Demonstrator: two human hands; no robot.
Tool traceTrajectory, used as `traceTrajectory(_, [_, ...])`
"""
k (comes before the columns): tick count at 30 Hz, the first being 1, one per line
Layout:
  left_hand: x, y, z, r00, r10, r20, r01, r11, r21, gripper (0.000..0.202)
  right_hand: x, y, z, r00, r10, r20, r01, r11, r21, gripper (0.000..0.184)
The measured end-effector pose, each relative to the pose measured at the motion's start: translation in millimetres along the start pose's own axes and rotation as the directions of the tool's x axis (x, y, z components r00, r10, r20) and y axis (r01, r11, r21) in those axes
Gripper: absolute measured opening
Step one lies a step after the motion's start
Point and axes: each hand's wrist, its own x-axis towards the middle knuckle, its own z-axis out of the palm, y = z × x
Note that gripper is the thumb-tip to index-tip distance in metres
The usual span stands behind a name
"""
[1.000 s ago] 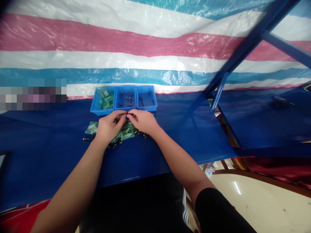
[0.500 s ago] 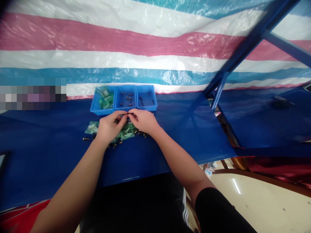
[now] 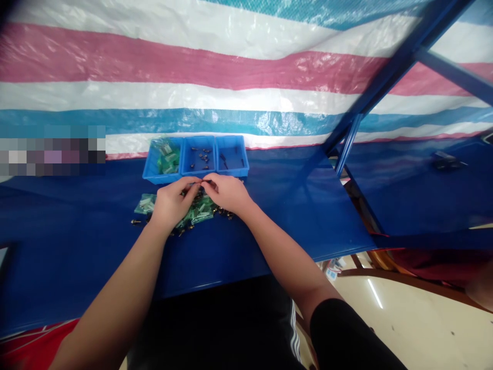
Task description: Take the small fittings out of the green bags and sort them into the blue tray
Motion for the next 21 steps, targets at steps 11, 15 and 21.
traceTrajectory(11, [-0.8, 0.3, 1.8, 0.998, -0.061, -0.002, 0.061, 0.997, 0.036, 0.033, 0.2, 0.9, -0.5, 1.0, -0.006, -0.005, 0.006, 1.0, 0.025, 0.027])
traceTrajectory(15, [-0.9, -0.7, 2.1, 0.998, -0.056, 0.005, 0.056, 0.997, 0.045, 0.033, 0.4, 2.1, 0.6, 1.0, -0.009, -0.022, 0.01, 0.999, 0.039, 0.029])
traceTrajectory(21, [-0.2, 1.2, 2.4, 0.998, -0.058, 0.015, 0.056, 0.994, 0.093, 0.035, 0.5, 3.0, 2.2, 0.999, -0.019, -0.029, 0.02, 0.999, 0.038, 0.027])
